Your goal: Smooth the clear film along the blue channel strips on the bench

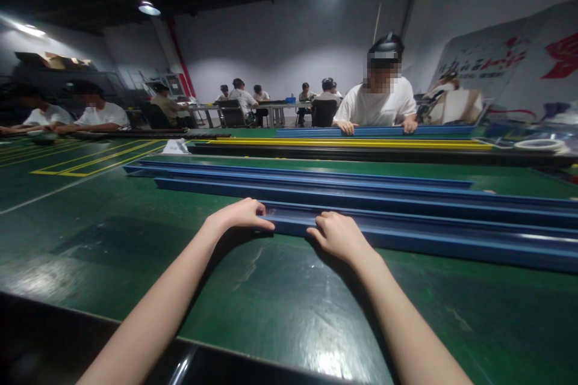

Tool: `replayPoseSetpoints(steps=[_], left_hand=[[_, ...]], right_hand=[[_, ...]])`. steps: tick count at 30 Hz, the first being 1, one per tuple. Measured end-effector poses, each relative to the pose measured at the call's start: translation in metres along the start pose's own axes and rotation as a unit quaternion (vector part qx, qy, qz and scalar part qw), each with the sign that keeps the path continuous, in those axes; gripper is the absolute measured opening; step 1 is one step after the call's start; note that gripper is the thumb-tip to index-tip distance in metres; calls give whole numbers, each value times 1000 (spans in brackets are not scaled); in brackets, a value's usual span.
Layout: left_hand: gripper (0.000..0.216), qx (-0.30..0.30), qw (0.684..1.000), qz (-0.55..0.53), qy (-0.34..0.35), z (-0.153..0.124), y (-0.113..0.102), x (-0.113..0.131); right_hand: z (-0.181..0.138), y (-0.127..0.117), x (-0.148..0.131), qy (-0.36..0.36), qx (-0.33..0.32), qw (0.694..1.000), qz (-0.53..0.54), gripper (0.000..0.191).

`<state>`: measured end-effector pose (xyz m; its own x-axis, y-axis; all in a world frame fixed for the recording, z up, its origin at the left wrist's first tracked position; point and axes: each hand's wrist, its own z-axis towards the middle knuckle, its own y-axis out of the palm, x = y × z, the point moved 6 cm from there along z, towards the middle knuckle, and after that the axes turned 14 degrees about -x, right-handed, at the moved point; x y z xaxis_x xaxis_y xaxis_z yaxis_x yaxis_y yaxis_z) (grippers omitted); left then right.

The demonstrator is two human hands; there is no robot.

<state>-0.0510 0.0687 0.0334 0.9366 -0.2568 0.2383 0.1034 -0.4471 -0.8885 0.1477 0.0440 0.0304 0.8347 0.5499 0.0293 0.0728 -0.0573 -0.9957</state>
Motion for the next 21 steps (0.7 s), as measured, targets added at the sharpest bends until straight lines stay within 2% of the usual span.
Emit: replayPoseSetpoints(steps=[12, 21], left_hand=[[60, -60, 996, -33, -66, 0, 3, -21], [53, -34, 997, 22, -71, -4, -1, -12]], right_hand=[[-1, -1, 1, 11, -2, 1000, 9, 38], [0, -2, 7, 11, -14, 999, 41, 37]])
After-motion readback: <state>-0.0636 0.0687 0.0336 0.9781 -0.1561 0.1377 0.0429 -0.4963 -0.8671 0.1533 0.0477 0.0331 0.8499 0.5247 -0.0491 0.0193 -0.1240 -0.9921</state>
